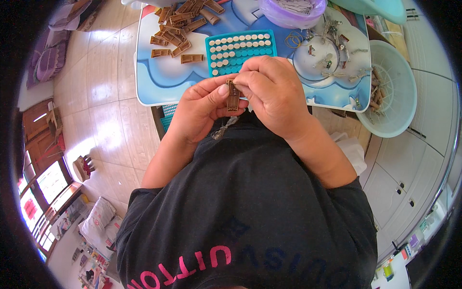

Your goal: The person assembles small plastic parts by hand, then places the assembled components into a blue organizing tray.

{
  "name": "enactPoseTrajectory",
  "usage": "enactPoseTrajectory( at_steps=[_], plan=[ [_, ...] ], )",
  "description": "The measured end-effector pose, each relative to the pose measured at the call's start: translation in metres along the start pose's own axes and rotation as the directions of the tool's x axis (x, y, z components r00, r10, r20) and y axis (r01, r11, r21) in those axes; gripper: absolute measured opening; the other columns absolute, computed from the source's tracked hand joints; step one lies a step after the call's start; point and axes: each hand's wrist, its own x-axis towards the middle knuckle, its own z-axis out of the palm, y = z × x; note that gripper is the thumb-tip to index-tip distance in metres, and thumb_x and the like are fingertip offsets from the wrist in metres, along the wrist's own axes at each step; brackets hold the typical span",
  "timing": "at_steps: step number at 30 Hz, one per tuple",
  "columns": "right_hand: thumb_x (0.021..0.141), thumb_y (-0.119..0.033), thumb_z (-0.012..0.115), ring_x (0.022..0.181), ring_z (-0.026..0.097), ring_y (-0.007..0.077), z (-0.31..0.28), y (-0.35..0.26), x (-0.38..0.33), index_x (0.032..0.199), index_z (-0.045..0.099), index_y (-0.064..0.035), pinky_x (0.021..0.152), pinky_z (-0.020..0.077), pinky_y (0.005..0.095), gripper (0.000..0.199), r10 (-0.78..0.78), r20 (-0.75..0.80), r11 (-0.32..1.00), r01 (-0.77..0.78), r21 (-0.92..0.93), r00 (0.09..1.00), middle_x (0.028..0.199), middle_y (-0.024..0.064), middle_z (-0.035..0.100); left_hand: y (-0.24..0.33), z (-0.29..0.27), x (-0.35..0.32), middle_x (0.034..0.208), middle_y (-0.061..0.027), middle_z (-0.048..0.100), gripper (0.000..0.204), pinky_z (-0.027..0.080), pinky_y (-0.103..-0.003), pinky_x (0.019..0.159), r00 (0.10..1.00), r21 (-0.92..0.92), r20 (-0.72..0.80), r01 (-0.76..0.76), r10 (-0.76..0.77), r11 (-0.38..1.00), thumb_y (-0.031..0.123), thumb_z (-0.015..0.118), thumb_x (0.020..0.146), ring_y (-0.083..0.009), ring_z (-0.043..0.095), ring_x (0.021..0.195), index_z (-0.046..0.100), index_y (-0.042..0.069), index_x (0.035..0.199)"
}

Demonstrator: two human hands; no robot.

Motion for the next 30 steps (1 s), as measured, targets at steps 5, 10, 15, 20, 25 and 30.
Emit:
enactPoseTrajectory(
  at_steps=[5,10,15,20,25,30],
  plan=[
    [0.066,-0.002,0.066,0.072,0.054,0.024,0.001,0.002,-0.002,0.078,0.058,-0.0069,0.063,0.0399,0.0348,0.015,-0.021,-0.001,1.0,0.021,0.005,1.0,0.081,0.0033,0.057,-0.001,0.004,0.0,0.097,-0.0078,0.062,0.032,0.053,-0.03,0.077,0.999,-0.004,-0.02,-0.028,0.028,1.0,0.016,0.053,0.091,-0.0165,0.062,0.088,0.054,-0.001,0.118],
    [0.063,-0.004,0.064,0.072,0.054,0.0238,-0.002,0.003,0.001,0.075,0.057,-0.0076,0.067,0.0402,0.0356,0.015,-0.054,0.059,0.998,0.056,-0.035,0.997,0.079,0.0035,0.055,-0.002,0.003,-0.001,0.097,-0.0077,0.062,0.03,0.053,-0.029,0.077,0.999,0.034,-0.028,-0.032,0.033,0.999,0.014,0.052,0.092,-0.0169,0.062,0.088,0.054,-0.002,0.117],
    [0.062,-0.007,0.061,0.075,0.054,0.0232,-0.002,0.006,0.004,0.073,0.055,-0.0082,0.072,0.0408,0.0364,0.013,-0.128,0.076,0.984,0.136,-0.112,0.989,0.079,0.0032,0.054,-0.003,0.005,-0.001,0.101,-0.0116,0.062,0.031,0.055,-0.033,0.077,0.998,0.044,-0.068,-0.002,0.005,0.999,0.015,0.051,0.092,-0.0202,0.064,0.086,0.053,-0.003,0.117],
    [0.063,-0.007,0.062,0.078,0.054,0.0247,-0.003,0.006,0.006,0.074,0.054,-0.008,0.074,0.0407,0.0371,0.013,-0.113,0.119,0.985,0.127,-0.117,0.987,0.079,0.0039,0.054,-0.001,0.005,-0.001,0.098,-0.0105,0.063,0.028,0.054,-0.032,0.076,0.996,0.039,-0.086,0.021,-0.017,0.999,0.014,0.051,0.092,-0.0194,0.064,0.086,0.055,-0.003,0.115],
    [0.07,-0.008,0.066,0.071,0.053,0.0264,-0.001,0.006,0.001,0.077,0.053,-0.0076,0.067,0.0409,0.0364,0.015,0.077,0.034,0.994,-0.08,0.077,0.996,0.077,0.0055,0.056,-0.003,0.008,0.0,0.096,-0.0099,0.063,0.026,0.053,-0.031,0.076,0.996,0.024,-0.094,0.016,-0.014,1.0,0.013,0.051,0.092,-0.0184,0.063,0.087,0.055,-0.003,0.112],
    [0.068,-0.012,0.072,0.064,0.053,0.0244,0.001,-0.013,-0.008,0.08,0.052,-0.0095,0.061,0.0393,0.0351,0.024,0.157,0.032,0.987,-0.158,0.029,0.987,0.071,0.0036,0.057,-0.008,0.004,0.006,0.103,-0.0133,0.062,0.027,0.051,-0.032,0.082,0.955,0.06,-0.226,-0.185,0.194,0.981,0.017,0.05,0.093,-0.019,0.062,0.092,0.051,-0.001,0.113]
  ],
)
